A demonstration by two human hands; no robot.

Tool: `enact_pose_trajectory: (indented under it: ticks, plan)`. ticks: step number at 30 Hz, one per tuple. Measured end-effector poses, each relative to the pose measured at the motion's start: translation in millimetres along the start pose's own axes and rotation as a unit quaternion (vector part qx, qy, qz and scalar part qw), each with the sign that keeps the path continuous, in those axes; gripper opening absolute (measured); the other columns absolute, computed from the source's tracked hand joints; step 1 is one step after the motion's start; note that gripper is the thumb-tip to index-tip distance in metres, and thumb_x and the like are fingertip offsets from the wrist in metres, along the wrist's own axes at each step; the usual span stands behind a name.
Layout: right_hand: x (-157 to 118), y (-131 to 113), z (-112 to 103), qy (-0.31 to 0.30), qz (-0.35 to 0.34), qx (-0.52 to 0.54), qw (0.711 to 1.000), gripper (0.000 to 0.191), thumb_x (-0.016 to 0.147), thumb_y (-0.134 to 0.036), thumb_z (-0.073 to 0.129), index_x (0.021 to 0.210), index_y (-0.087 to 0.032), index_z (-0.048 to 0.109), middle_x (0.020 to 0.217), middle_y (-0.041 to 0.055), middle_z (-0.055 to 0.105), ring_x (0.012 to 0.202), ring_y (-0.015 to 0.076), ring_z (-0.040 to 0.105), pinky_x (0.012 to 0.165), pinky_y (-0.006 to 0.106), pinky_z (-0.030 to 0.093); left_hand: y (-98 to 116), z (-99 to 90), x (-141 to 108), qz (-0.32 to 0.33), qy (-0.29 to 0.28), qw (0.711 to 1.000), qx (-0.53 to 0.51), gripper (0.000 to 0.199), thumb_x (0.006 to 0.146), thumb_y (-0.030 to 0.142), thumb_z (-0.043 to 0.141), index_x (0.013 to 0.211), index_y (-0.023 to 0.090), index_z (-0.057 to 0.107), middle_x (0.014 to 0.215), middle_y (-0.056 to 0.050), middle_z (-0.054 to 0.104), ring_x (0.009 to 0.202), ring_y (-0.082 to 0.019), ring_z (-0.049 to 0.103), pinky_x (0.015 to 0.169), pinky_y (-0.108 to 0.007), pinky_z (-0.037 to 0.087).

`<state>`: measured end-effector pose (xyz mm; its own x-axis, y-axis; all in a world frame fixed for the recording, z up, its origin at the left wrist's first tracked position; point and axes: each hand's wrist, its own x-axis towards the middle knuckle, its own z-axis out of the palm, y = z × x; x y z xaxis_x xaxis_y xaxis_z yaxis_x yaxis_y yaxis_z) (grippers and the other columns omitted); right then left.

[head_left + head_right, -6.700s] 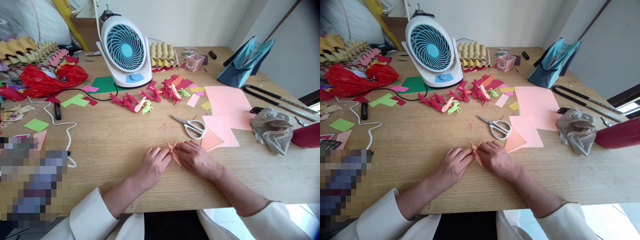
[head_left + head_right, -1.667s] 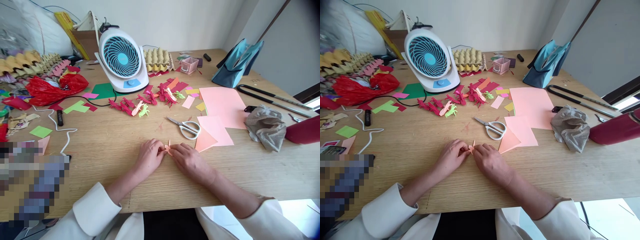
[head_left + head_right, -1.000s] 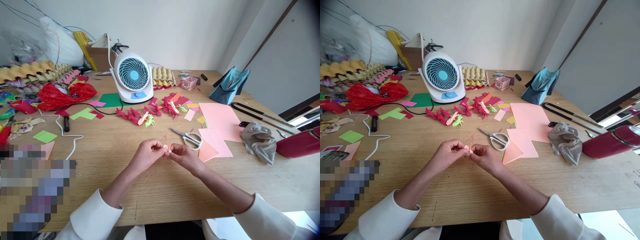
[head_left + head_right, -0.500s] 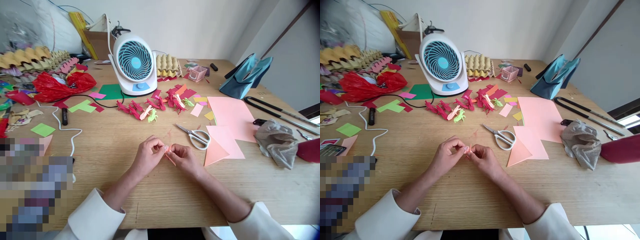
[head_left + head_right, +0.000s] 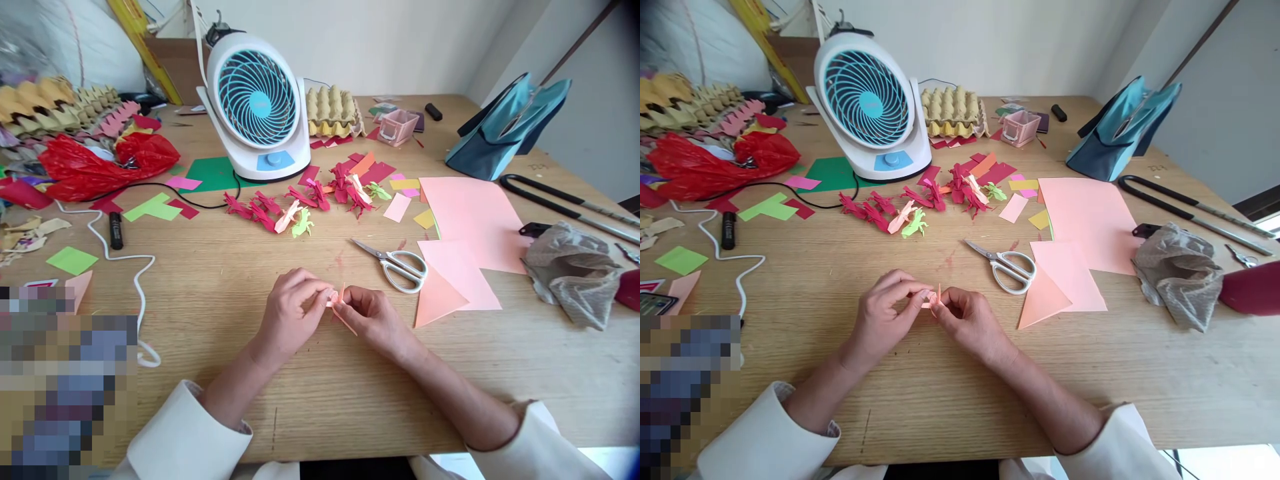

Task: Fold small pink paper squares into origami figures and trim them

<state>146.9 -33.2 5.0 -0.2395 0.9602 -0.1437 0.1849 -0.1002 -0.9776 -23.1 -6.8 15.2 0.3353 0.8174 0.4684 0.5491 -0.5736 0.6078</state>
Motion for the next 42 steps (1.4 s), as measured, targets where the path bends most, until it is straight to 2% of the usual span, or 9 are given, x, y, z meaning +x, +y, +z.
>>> enact_pose_trajectory:
  ticks: [2, 4, 6, 8, 11, 15, 22, 37, 42]
  plan:
    - [-0.5, 0.1, -1.2, -0.006, -0.004, -0.011, 1.0, 0.039, 0.09, -0.049, 0.055, 0.069, -0.016, 0.056, 0.06, -0.0031, 0.046, 0.054, 0.0092, 0.034, 0.051, 0.024, 0.025, -0.8, -2.4, 3.6, -0.087, -0.023, 0.992, -0.085, 0.021, 0.092, 0.025, 0.055, 0.082, 0.018, 0.071, 0.079, -0.003, 0.066, 0.077, -0.015, 0.06, 0.071, -0.026, 0.046]
    - [-1.2, 0.3, -2.1, -0.012, -0.012, -0.021, 1.0, 0.038, 0.091, -0.048, 0.054, 0.07, -0.017, 0.058, 0.061, -0.0022, 0.049, 0.055, 0.0097, 0.036, 0.052, 0.025, 0.026, -2.0, -3.9, 6.5, -0.165, -0.063, 0.972, -0.156, 0.024, 0.091, 0.03, 0.055, 0.08, 0.017, 0.072, 0.079, -0.004, 0.067, 0.076, -0.015, 0.061, 0.069, -0.025, 0.046]
    - [-2.0, 0.2, -2.8, -0.017, -0.023, -0.03, 0.999, 0.036, 0.092, -0.046, 0.054, 0.071, -0.017, 0.059, 0.063, -0.0017, 0.051, 0.057, 0.01, 0.038, 0.053, 0.024, 0.028, -3.5, -4.1, 7.8, -0.227, -0.111, 0.94, -0.228, 0.026, 0.09, 0.034, 0.056, 0.077, 0.016, 0.071, 0.078, -0.003, 0.068, 0.069, -0.014, 0.059, 0.062, -0.024, 0.044]
    - [-2.9, -0.7, -3.1, -0.022, -0.028, -0.042, 0.998, 0.034, 0.091, -0.043, 0.055, 0.071, -0.017, 0.059, 0.063, -0.0019, 0.051, 0.057, 0.01, 0.039, 0.054, 0.024, 0.028, -5.1, -3.3, 7.5, -0.28, -0.151, 0.897, -0.307, 0.026, 0.086, 0.037, 0.059, 0.074, 0.015, 0.068, 0.074, -0.003, 0.067, 0.06, -0.011, 0.053, 0.052, -0.022, 0.039]
    - [-3.9, -3.4, -3.3, -0.023, -0.029, -0.058, 0.998, 0.031, 0.091, -0.04, 0.055, 0.07, -0.016, 0.058, 0.062, -0.0026, 0.05, 0.056, 0.0093, 0.037, 0.052, 0.024, 0.027, -6.6, -3.0, 6.4, -0.328, -0.179, 0.842, -0.39, 0.028, 0.082, 0.039, 0.064, 0.071, 0.013, 0.065, 0.066, -0.001, 0.06, 0.052, -0.007, 0.043, 0.045, -0.02, 0.032]
    - [-4.7, -5.9, -3.2, -0.023, -0.026, -0.069, 0.997, 0.031, 0.092, -0.038, 0.054, 0.07, -0.016, 0.059, 0.06, -0.0033, 0.048, 0.054, 0.0087, 0.035, 0.05, 0.024, 0.025, -6.5, -5.7, 6.6, -0.343, -0.193, 0.817, -0.422, 0.029, 0.08, 0.039, 0.068, 0.069, 0.012, 0.065, 0.059, 0.001, 0.052, 0.051, -0.006, 0.038, 0.044, -0.018, 0.029]
    - [-4.4, -6.1, -3.0, -0.022, -0.018, -0.065, 0.997, 0.031, 0.09, -0.039, 0.056, 0.07, -0.017, 0.058, 0.06, -0.0032, 0.048, 0.054, 0.0088, 0.035, 0.05, 0.024, 0.025, -7.4, -8.5, 7.2, -0.341, -0.203, 0.82, -0.412, 0.028, 0.077, 0.04, 0.071, 0.073, 0.012, 0.07, 0.063, -0.001, 0.057, 0.054, -0.006, 0.041, 0.044, -0.018, 0.031]
    - [-4.9, -6.8, -2.1, -0.017, -0.026, -0.104, 0.994, 0.037, 0.091, -0.046, 0.052, 0.068, -0.017, 0.057, 0.06, -0.0025, 0.048, 0.054, 0.0094, 0.035, 0.05, 0.024, 0.026, -12.4, -5.9, 5.4, -0.329, -0.2, 0.86, -0.335, 0.028, 0.078, 0.041, 0.068, 0.074, 0.014, 0.072, 0.057, 0.001, 0.056, 0.048, -0.007, 0.039, 0.044, -0.02, 0.027]
    - [-5.6, -7.4, -1.8, -0.019, -0.025, -0.11, 0.993, 0.036, 0.092, -0.044, 0.051, 0.069, -0.017, 0.056, 0.06, -0.0024, 0.047, 0.055, 0.0098, 0.036, 0.051, 0.024, 0.027, -11.4, -6.5, 6.1, -0.316, -0.199, 0.878, -0.301, 0.026, 0.079, 0.039, 0.066, 0.075, 0.014, 0.073, 0.064, -0.002, 0.064, 0.05, -0.007, 0.043, 0.044, -0.02, 0.028]
